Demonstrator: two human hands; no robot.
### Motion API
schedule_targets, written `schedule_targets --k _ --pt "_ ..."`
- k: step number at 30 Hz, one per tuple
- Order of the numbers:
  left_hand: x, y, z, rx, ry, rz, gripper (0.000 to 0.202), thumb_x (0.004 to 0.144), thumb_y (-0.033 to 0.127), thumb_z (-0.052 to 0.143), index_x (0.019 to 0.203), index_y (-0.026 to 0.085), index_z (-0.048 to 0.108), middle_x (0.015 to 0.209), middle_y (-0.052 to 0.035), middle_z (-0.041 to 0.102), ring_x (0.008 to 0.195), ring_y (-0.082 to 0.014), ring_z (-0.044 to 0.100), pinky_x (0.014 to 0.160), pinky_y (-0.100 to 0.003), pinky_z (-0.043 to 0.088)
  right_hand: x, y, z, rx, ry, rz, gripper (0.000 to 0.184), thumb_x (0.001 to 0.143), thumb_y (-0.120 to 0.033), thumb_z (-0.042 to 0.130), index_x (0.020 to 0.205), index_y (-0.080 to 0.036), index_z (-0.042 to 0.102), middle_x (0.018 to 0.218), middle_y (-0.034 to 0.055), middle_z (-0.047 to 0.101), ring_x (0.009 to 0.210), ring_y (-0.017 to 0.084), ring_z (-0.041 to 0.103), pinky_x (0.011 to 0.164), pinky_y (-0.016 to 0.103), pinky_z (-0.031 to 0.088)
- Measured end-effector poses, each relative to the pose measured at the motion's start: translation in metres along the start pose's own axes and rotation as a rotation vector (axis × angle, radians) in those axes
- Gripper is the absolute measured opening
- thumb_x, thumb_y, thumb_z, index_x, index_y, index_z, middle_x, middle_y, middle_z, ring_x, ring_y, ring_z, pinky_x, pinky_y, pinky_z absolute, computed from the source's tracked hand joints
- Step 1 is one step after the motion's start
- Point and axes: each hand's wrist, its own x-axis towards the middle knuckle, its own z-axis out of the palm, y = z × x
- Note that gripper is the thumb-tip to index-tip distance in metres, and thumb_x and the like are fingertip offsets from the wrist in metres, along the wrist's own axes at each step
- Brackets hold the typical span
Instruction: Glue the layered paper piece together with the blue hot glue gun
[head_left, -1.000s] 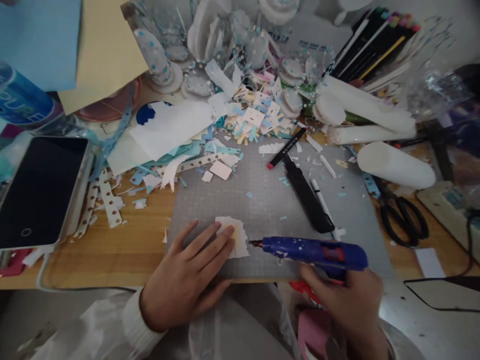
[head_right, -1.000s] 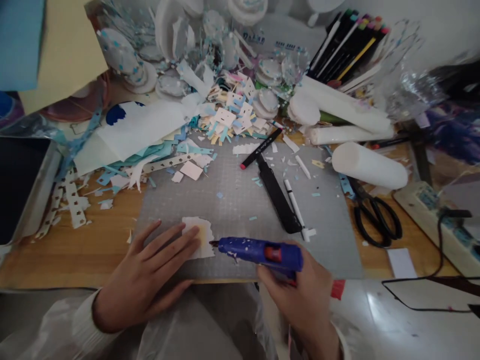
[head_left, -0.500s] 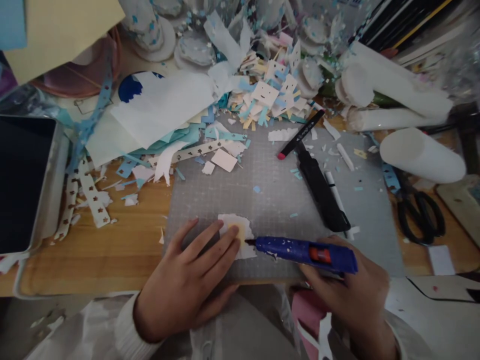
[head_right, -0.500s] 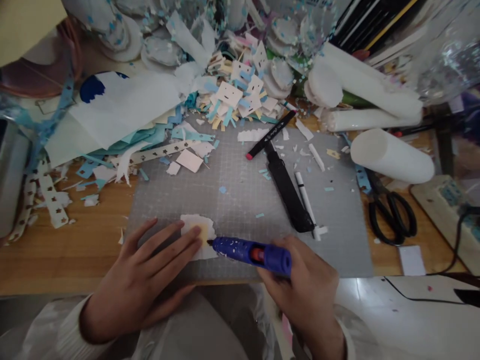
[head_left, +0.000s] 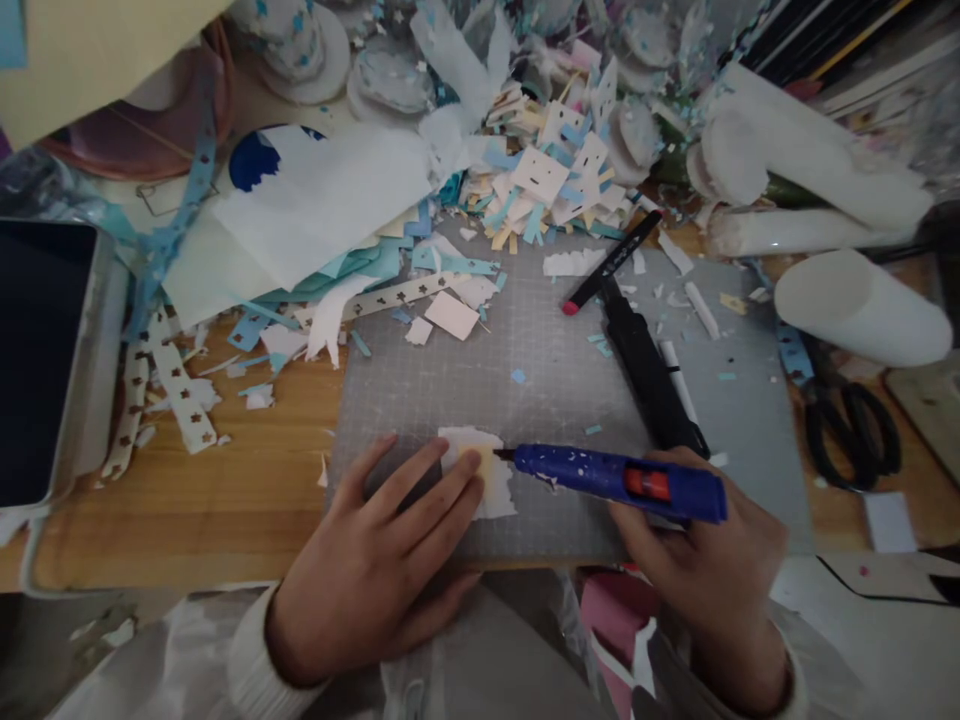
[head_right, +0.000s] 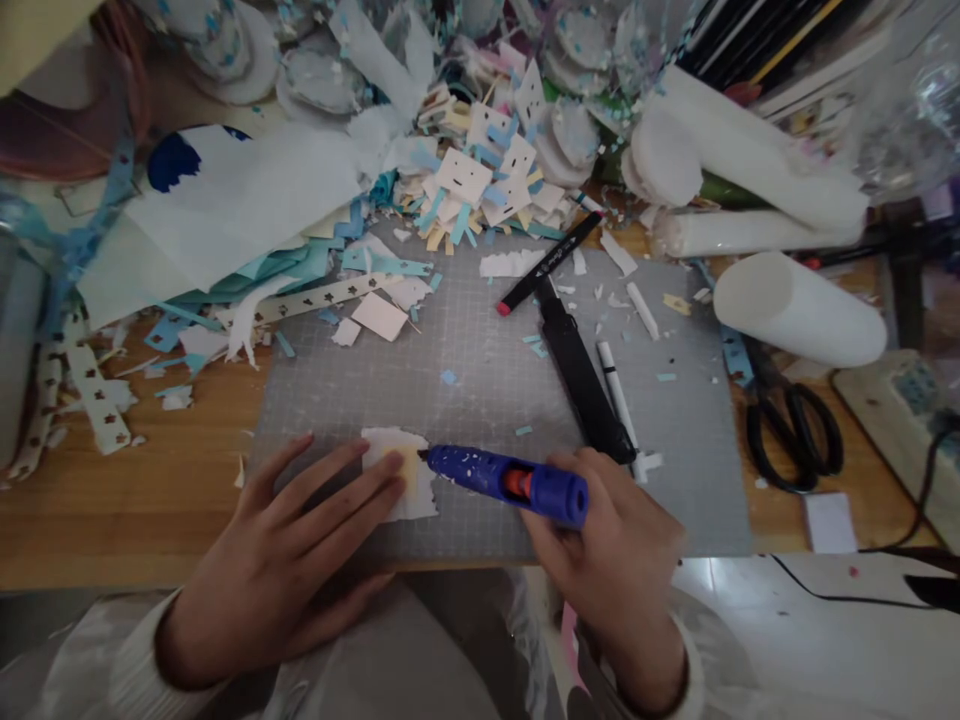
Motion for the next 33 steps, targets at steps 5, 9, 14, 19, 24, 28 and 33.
schedule_targets --k 5,9,14,19,24,28,33 --pt "0.000 0.000 0.000 0.000 0.000 0.002 0.051 0.087 0.048 0.057 0.129 0.017 0.057 0.144 -0.0006 0.050 0.131 -0.0271 0.044 0.119 -0.049 0.010 0.004 0.000 0.002 -0.039 -0.018 0.009 0.020 0.087 -0.034 0.057 0.096 -0.016 0.057 0.085 0.0066 0.067 0.072 0.019 0.066 0.057 0.027 0.048" --pt "0.000 0.000 0.000 0.005 0.006 0.002 0.051 0.087 0.048 0.056 0.128 0.018 0.057 0.143 -0.0008 0.050 0.130 -0.0273 0.045 0.119 -0.048 0.010 0.004 0.000 -0.001 -0.066 0.033 0.008 0.018 0.085 -0.032 0.058 0.094 -0.016 0.058 0.082 0.0048 0.066 0.070 0.017 0.066 0.059 0.026 0.048" --pt "-0.001 0.002 0.000 0.025 0.030 0.004 0.052 0.087 0.047 0.057 0.128 0.017 0.058 0.142 -0.0013 0.052 0.130 -0.0263 0.045 0.119 -0.047 0.010 -0.003 -0.003 -0.009 -0.115 0.078 0.084 0.017 0.085 -0.034 0.057 0.087 -0.018 0.056 0.075 0.0031 0.065 0.067 0.017 0.065 0.056 0.025 0.046" --pt "0.001 0.002 0.002 0.046 0.039 0.006 0.053 0.087 0.046 0.057 0.130 0.016 0.056 0.143 -0.0016 0.050 0.131 -0.0254 0.044 0.120 -0.047 0.009 -0.018 -0.005 -0.007 -0.093 0.082 0.052 0.021 0.082 -0.037 0.061 0.091 -0.018 0.058 0.077 0.0027 0.066 0.065 0.017 0.064 0.054 0.027 0.045" --pt "-0.001 0.002 0.002 0.061 0.041 0.021 0.055 0.088 0.045 0.056 0.133 0.014 0.053 0.145 -0.0034 0.047 0.133 -0.0252 0.042 0.119 -0.047 0.010 -0.023 -0.010 -0.004 -0.080 0.084 0.100 0.022 0.081 -0.039 0.064 0.089 -0.020 0.058 0.073 0.0004 0.065 0.063 0.016 0.064 0.055 0.027 0.047" --pt "-0.004 0.003 0.001 0.067 0.058 0.028 0.055 0.087 0.045 0.056 0.133 0.014 0.054 0.143 -0.0040 0.050 0.131 -0.0250 0.044 0.119 -0.047 0.011 -0.017 -0.012 -0.004 -0.067 0.069 0.081 0.020 0.083 -0.039 0.063 0.089 -0.020 0.056 0.069 -0.0013 0.063 0.060 0.014 0.063 0.053 0.025 0.046" --pt "-0.003 0.004 0.001 0.079 0.078 0.024 0.054 0.087 0.044 0.057 0.132 0.014 0.055 0.140 -0.0029 0.054 0.127 -0.0249 0.047 0.120 -0.046 0.010 -0.012 -0.015 -0.004 -0.046 0.055 0.036 0.021 0.083 -0.037 0.063 0.090 -0.019 0.055 0.071 -0.0009 0.064 0.063 0.014 0.064 0.056 0.025 0.047"
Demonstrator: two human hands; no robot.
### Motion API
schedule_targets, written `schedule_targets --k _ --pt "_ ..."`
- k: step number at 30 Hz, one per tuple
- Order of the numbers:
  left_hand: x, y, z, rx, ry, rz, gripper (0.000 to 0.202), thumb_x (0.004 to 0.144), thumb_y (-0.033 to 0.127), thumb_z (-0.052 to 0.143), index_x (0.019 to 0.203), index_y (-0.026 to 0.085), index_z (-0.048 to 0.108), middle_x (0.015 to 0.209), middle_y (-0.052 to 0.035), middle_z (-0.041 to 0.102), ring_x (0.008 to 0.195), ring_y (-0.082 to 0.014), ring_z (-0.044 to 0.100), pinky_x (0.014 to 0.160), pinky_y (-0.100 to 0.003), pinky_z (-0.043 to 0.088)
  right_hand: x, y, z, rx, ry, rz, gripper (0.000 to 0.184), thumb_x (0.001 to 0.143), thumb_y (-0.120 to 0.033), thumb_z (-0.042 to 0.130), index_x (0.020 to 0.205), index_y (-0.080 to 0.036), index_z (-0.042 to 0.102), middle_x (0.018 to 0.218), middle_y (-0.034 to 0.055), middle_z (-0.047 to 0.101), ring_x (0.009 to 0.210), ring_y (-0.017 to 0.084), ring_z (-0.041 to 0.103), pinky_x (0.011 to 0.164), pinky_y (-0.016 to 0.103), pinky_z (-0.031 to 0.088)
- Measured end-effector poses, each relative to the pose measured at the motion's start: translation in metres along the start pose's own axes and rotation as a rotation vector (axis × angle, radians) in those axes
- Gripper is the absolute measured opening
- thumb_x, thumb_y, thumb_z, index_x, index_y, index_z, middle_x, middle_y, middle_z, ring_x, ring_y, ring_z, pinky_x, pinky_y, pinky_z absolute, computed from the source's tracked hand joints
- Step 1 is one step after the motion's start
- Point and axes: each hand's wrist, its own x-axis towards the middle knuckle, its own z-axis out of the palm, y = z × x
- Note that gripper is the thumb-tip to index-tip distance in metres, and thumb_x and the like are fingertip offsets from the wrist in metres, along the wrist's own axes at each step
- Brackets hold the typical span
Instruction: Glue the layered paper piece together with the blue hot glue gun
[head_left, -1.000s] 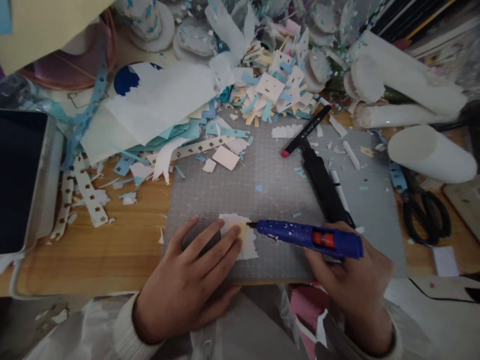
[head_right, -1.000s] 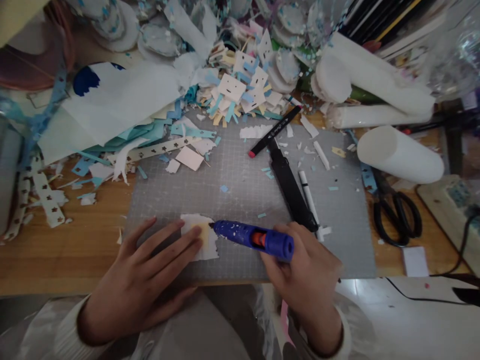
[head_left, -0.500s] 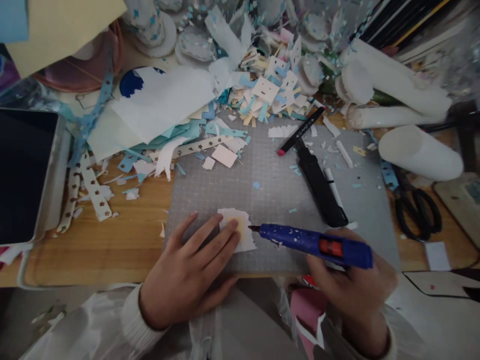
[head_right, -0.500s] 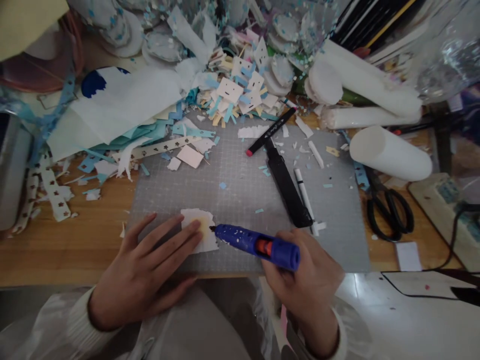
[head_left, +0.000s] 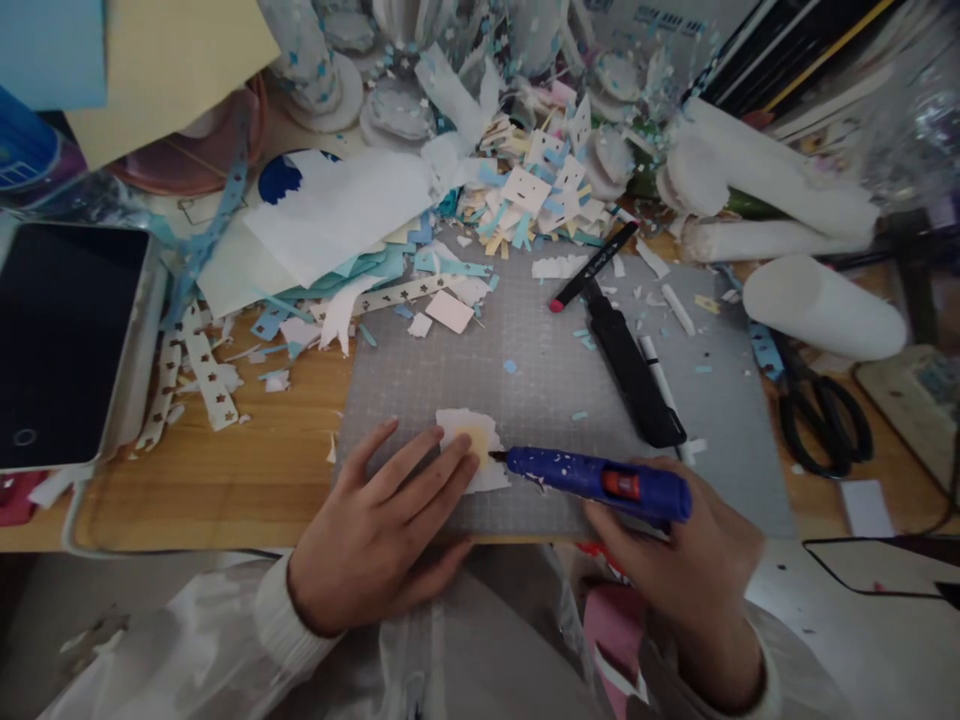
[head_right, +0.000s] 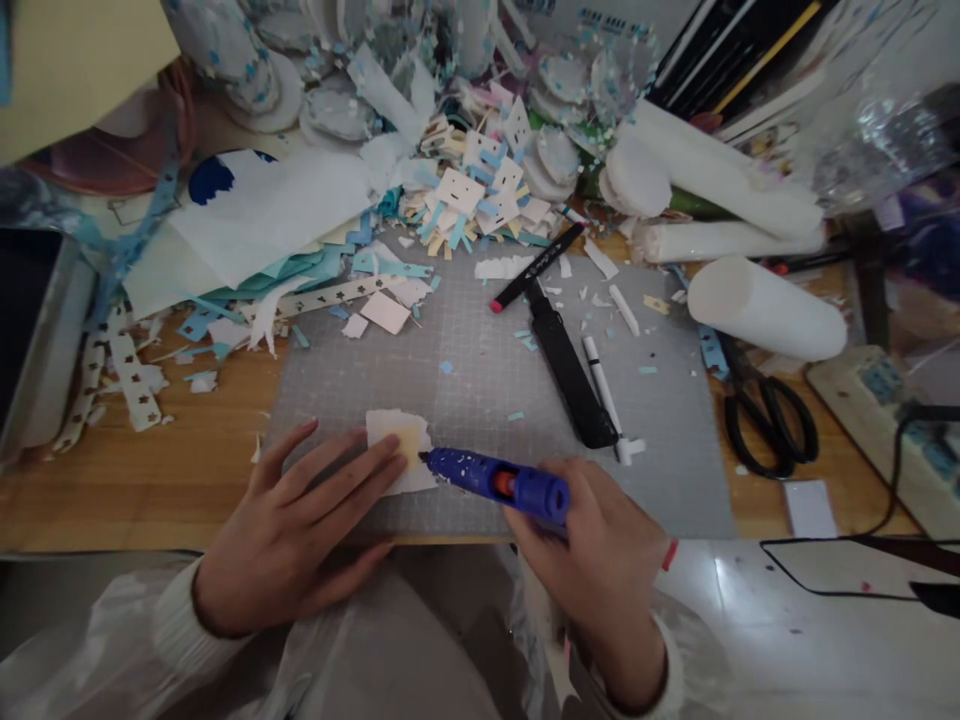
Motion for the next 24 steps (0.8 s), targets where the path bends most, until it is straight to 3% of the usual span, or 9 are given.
schedule_targets --k 6,18,24 --pt "0.000 0.001 0.000 -0.001 0.013 -0.012 0.054 0.086 0.044 0.057 0.132 0.016 0.055 0.139 -0.0018 0.056 0.125 -0.0258 0.049 0.120 -0.047 0.009 -0.003 0.002 -0.003 0.022 0.005 -0.026 0.018 0.082 -0.034 0.063 0.090 -0.020 0.056 0.073 -0.0002 0.065 0.063 0.015 0.064 0.055 0.025 0.046" --pt "0.000 0.001 0.000 0.010 -0.007 -0.010 0.054 0.087 0.045 0.056 0.132 0.015 0.055 0.140 -0.0031 0.054 0.127 -0.0260 0.047 0.120 -0.048 0.007 -0.007 0.005 -0.014 -0.011 -0.121 -0.075 0.012 0.086 -0.033 0.053 0.087 -0.021 0.055 0.070 -0.0003 0.064 0.060 0.015 0.063 0.051 0.026 0.042" --pt "0.000 0.002 -0.001 0.007 0.008 -0.020 0.052 0.086 0.046 0.057 0.128 0.015 0.059 0.136 -0.0070 0.059 0.122 -0.0261 0.051 0.120 -0.047 0.009 -0.011 0.008 -0.020 -0.006 -0.092 -0.096 0.016 0.085 -0.034 0.056 0.091 -0.019 0.056 0.076 0.0023 0.065 0.063 0.017 0.064 0.054 0.027 0.044"
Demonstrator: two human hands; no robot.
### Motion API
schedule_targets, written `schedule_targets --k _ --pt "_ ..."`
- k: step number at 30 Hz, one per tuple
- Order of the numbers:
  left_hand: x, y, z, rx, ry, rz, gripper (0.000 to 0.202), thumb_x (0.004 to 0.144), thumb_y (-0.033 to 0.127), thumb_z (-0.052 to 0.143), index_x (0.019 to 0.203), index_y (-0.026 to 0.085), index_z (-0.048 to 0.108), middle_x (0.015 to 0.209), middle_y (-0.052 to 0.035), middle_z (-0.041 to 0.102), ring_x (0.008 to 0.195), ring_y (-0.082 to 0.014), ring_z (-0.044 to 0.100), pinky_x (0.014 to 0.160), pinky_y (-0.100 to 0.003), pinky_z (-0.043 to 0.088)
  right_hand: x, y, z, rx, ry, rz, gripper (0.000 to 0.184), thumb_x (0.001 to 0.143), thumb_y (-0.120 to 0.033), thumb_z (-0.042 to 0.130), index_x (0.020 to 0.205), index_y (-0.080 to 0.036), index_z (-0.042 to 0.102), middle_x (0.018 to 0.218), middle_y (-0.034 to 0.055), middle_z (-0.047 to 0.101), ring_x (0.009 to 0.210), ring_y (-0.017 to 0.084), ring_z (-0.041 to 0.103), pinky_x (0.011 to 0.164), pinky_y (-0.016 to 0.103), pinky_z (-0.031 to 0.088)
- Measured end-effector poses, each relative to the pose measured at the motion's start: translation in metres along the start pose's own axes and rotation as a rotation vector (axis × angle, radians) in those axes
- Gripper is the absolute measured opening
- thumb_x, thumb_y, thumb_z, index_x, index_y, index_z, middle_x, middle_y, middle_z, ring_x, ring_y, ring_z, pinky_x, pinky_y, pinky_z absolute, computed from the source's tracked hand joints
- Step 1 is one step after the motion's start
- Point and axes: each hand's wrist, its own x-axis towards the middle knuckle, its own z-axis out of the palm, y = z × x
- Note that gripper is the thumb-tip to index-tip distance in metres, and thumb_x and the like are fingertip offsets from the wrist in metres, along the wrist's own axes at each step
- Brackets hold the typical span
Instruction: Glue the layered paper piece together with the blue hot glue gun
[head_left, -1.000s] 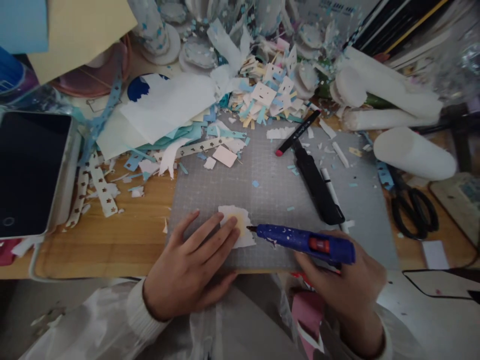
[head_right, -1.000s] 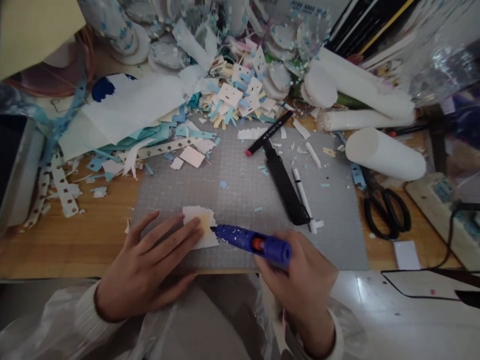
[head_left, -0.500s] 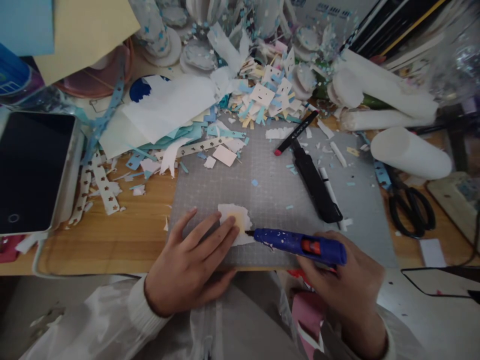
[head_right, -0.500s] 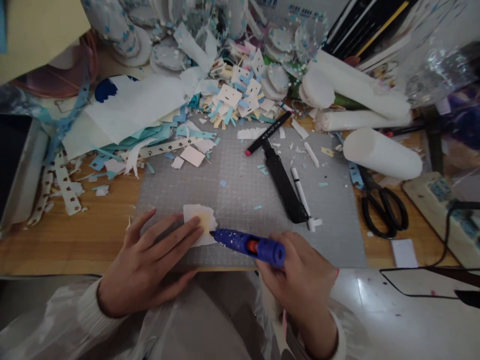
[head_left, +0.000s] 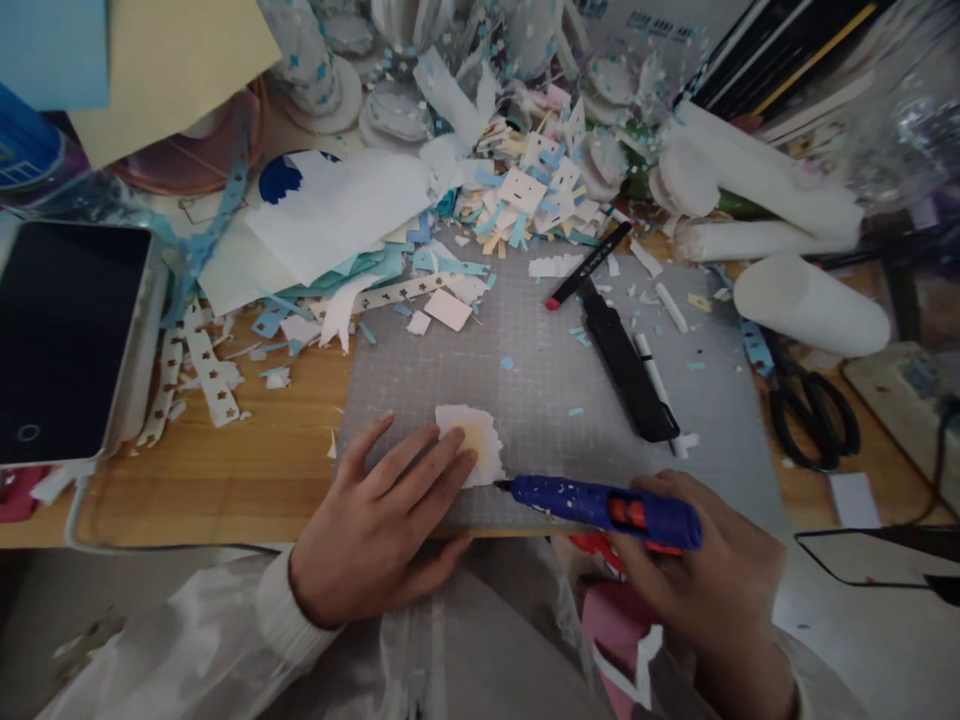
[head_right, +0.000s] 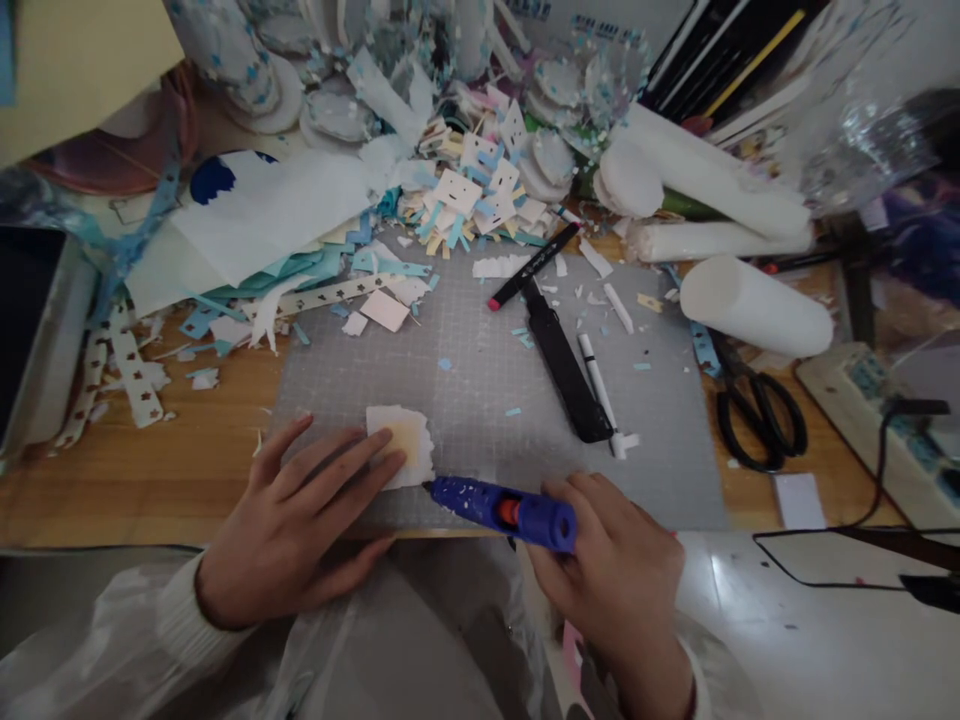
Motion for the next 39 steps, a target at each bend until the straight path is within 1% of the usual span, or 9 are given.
schedule_targets --k 3,6,9,14,17,21,28,34,39 --pt "0.000 0.000 0.000 0.006 0.001 -0.001 0.053 0.085 0.048 0.056 0.127 0.015 0.060 0.132 -0.0079 0.062 0.117 -0.0263 0.054 0.119 -0.049 0.008 -0.002 0.003 -0.002 -0.080 0.092 0.120 0.016 0.084 -0.035 0.057 0.087 -0.020 0.057 0.071 0.0019 0.064 0.057 0.017 0.061 0.048 0.027 0.039" --pt "-0.001 0.000 0.001 0.012 -0.007 0.000 0.055 0.086 0.050 0.055 0.128 0.016 0.059 0.132 -0.0072 0.062 0.115 -0.0265 0.055 0.119 -0.050 0.006 0.001 0.003 0.000 -0.221 0.187 0.255 0.022 0.079 -0.042 0.063 0.077 -0.021 0.056 0.055 -0.0016 0.054 0.045 0.017 0.053 0.044 0.027 0.034" --pt "-0.002 -0.001 0.001 0.017 -0.010 -0.003 0.055 0.086 0.050 0.054 0.129 0.016 0.058 0.132 -0.0060 0.062 0.115 -0.0259 0.055 0.120 -0.050 0.003 0.014 -0.001 0.006 -0.231 0.195 0.299 0.025 0.077 -0.045 0.065 0.074 -0.022 0.056 0.051 -0.0026 0.049 0.043 0.017 0.049 0.044 0.027 0.033" --pt "-0.002 -0.001 0.001 0.026 -0.001 0.006 0.054 0.087 0.050 0.053 0.130 0.017 0.058 0.133 -0.0048 0.061 0.115 -0.0249 0.054 0.120 -0.049 0.001 0.040 -0.013 0.017 -0.120 0.077 0.236 0.024 0.078 -0.041 0.062 0.091 -0.021 0.060 0.062 -0.0001 0.059 0.049 0.016 0.054 0.044 0.027 0.029" --pt "-0.003 -0.001 0.002 0.030 0.022 0.011 0.053 0.087 0.048 0.053 0.129 0.017 0.058 0.131 -0.0028 0.063 0.112 -0.0232 0.055 0.121 -0.046 0.002 0.049 -0.018 0.022 -0.119 0.039 0.207 0.024 0.077 -0.042 0.061 0.087 -0.021 0.058 0.062 -0.0001 0.060 0.050 0.017 0.056 0.045 0.026 0.031" --pt "-0.003 -0.001 0.002 -0.006 0.038 0.021 0.053 0.089 0.047 0.051 0.130 0.015 0.057 0.131 -0.0039 0.062 0.111 -0.0223 0.054 0.121 -0.045 0.003 0.056 -0.024 0.026 -0.110 0.026 0.174 0.025 0.076 -0.043 0.060 0.084 -0.020 0.056 0.062 -0.0001 0.061 0.053 0.018 0.059 0.047 0.026 0.037" --pt "-0.004 -0.002 0.002 -0.018 -0.008 0.019 0.053 0.090 0.047 0.048 0.131 0.014 0.056 0.132 -0.0069 0.061 0.114 -0.0235 0.053 0.119 -0.046 0.009 0.064 -0.029 0.029 -0.056 0.013 0.079 0.019 0.076 -0.038 0.061 0.084 -0.021 0.056 0.065 -0.0006 0.063 0.058 0.018 0.063 0.047 0.025 0.036" --pt "-0.004 -0.003 0.004 -0.013 -0.019 0.046 0.053 0.090 0.044 0.048 0.132 0.012 0.054 0.134 -0.0090 0.059 0.122 -0.0234 0.052 0.117 -0.042 0.019 0.067 -0.028 0.027 -0.037 0.014 0.063 0.014 0.079 -0.035 0.059 0.081 -0.022 0.055 0.064 -0.0014 0.062 0.057 0.017 0.062 0.047 0.026 0.038" --pt "-0.002 -0.004 0.004 -0.035 -0.024 0.063 0.053 0.090 0.042 0.049 0.132 0.009 0.053 0.135 -0.0100 0.059 0.124 -0.0226 0.051 0.116 -0.040 0.021 0.067 -0.025 0.024 -0.018 0.020 0.011 0.011 0.083 -0.031 0.057 0.085 -0.021 0.055 0.066 -0.0006 0.063 0.059 0.016 0.062 0.049 0.026 0.039"
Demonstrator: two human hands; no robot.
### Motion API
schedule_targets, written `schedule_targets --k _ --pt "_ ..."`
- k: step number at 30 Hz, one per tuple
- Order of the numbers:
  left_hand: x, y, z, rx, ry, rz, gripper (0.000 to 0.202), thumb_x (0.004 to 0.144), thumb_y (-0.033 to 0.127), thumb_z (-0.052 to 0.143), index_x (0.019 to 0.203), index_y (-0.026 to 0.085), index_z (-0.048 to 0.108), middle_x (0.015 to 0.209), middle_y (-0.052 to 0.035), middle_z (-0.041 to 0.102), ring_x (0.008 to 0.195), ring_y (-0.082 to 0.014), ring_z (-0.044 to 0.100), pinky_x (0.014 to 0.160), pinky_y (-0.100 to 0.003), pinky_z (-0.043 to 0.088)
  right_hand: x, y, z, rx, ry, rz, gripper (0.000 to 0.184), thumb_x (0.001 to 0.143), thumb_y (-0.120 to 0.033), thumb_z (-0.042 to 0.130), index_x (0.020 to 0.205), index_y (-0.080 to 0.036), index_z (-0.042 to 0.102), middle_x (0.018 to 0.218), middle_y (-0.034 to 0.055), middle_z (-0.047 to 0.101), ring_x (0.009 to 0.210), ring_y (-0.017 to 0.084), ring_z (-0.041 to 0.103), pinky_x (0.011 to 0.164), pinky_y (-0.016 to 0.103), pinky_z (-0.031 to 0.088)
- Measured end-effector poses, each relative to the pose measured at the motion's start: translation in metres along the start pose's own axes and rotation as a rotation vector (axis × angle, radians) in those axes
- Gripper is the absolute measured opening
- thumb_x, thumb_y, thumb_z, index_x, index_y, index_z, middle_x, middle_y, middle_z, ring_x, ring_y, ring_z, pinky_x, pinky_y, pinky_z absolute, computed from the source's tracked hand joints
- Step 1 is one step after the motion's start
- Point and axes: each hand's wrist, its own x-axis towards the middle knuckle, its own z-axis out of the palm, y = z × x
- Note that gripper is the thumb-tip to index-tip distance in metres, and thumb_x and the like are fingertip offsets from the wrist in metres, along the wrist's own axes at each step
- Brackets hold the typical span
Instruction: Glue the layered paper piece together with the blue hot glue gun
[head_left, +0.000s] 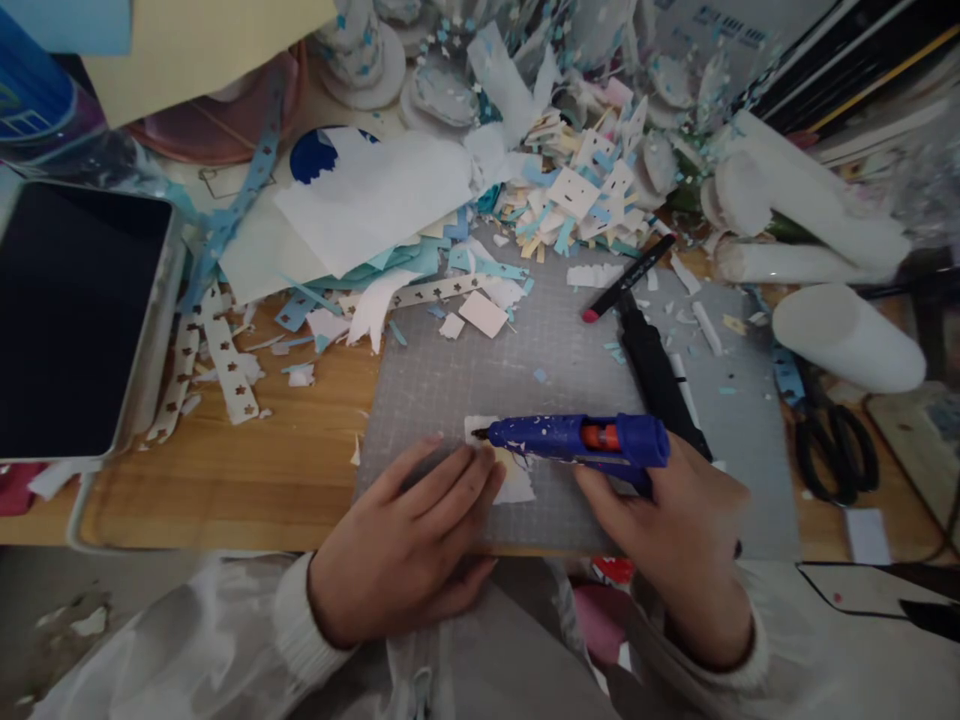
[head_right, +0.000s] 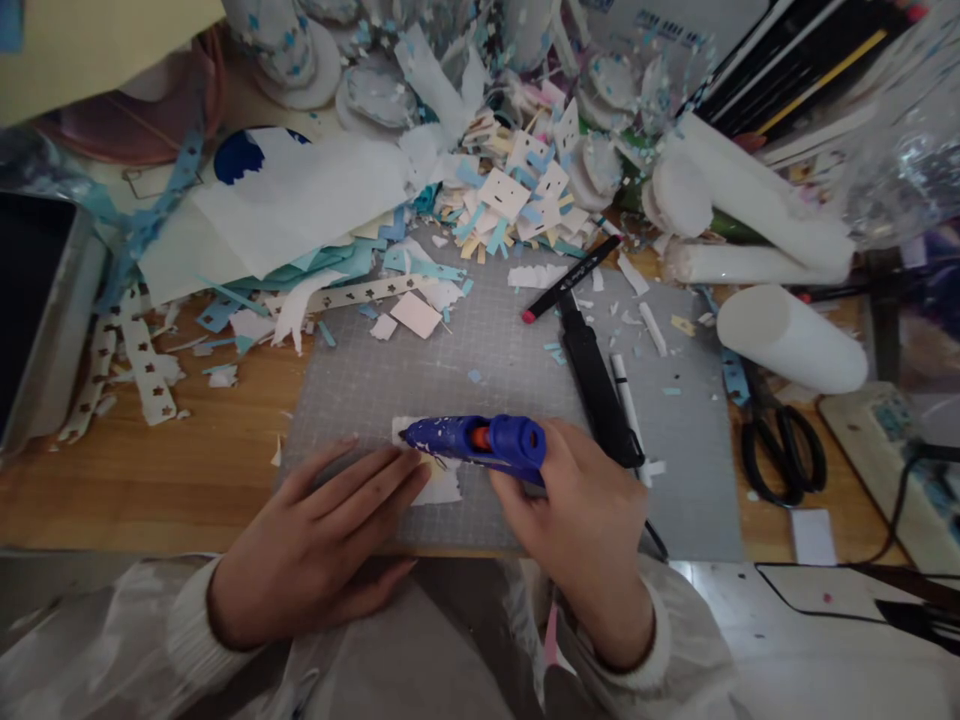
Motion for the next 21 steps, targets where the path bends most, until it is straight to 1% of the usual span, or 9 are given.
schedule_targets --k 3,6,13,15,18,21 --pt "0.001 0.000 0.000 -0.003 -0.004 -0.005 0.053 0.090 0.041 0.050 0.132 0.009 0.052 0.135 -0.0097 0.058 0.123 -0.0223 0.051 0.114 -0.041 0.022 -0.002 0.002 -0.002 -0.011 0.002 -0.003 0.011 0.085 -0.032 0.056 0.083 -0.021 0.054 0.063 -0.0016 0.059 0.057 0.016 0.060 0.048 0.026 0.038" --pt "0.000 0.001 -0.001 -0.007 -0.008 -0.013 0.053 0.090 0.040 0.051 0.133 0.009 0.051 0.135 -0.0090 0.059 0.122 -0.0219 0.052 0.113 -0.041 0.023 -0.004 0.004 -0.004 -0.006 -0.007 0.015 0.010 0.085 -0.031 0.056 0.083 -0.021 0.053 0.064 -0.0017 0.058 0.055 0.015 0.057 0.047 0.026 0.035" --pt "0.001 0.001 -0.002 -0.012 -0.022 -0.019 0.051 0.091 0.040 0.051 0.132 0.010 0.052 0.133 -0.0093 0.060 0.121 -0.0219 0.053 0.115 -0.042 0.018 -0.007 0.009 -0.007 -0.001 0.001 0.032 0.007 0.085 -0.027 0.056 0.087 -0.020 0.056 0.065 -0.0016 0.057 0.050 0.012 0.051 0.044 0.026 0.027" --pt "0.000 0.001 -0.002 -0.018 -0.020 -0.019 0.052 0.090 0.040 0.052 0.132 0.010 0.052 0.133 -0.0091 0.061 0.122 -0.0217 0.053 0.116 -0.042 0.016 -0.009 0.011 -0.008 -0.002 -0.007 0.047 0.006 0.085 -0.027 0.056 0.085 -0.020 0.055 0.065 -0.0014 0.057 0.051 0.012 0.052 0.044 0.026 0.029" --pt "0.000 0.001 -0.002 -0.029 -0.033 -0.025 0.051 0.091 0.039 0.050 0.133 0.010 0.051 0.134 -0.0091 0.060 0.122 -0.0222 0.052 0.116 -0.043 0.015 -0.014 0.014 -0.007 -0.009 -0.011 0.090 0.009 0.084 -0.029 0.057 0.081 -0.021 0.054 0.065 -0.0007 0.058 0.056 0.015 0.056 0.048 0.026 0.034" --pt "0.000 0.000 -0.003 -0.045 -0.048 -0.033 0.051 0.092 0.038 0.049 0.135 0.011 0.049 0.137 -0.0097 0.057 0.123 -0.0234 0.052 0.116 -0.043 0.014 -0.020 0.016 -0.005 -0.022 0.013 0.236 0.018 0.081 -0.038 0.059 0.084 -0.021 0.056 0.065 0.0003 0.059 0.057 0.018 0.057 0.050 0.027 0.038"
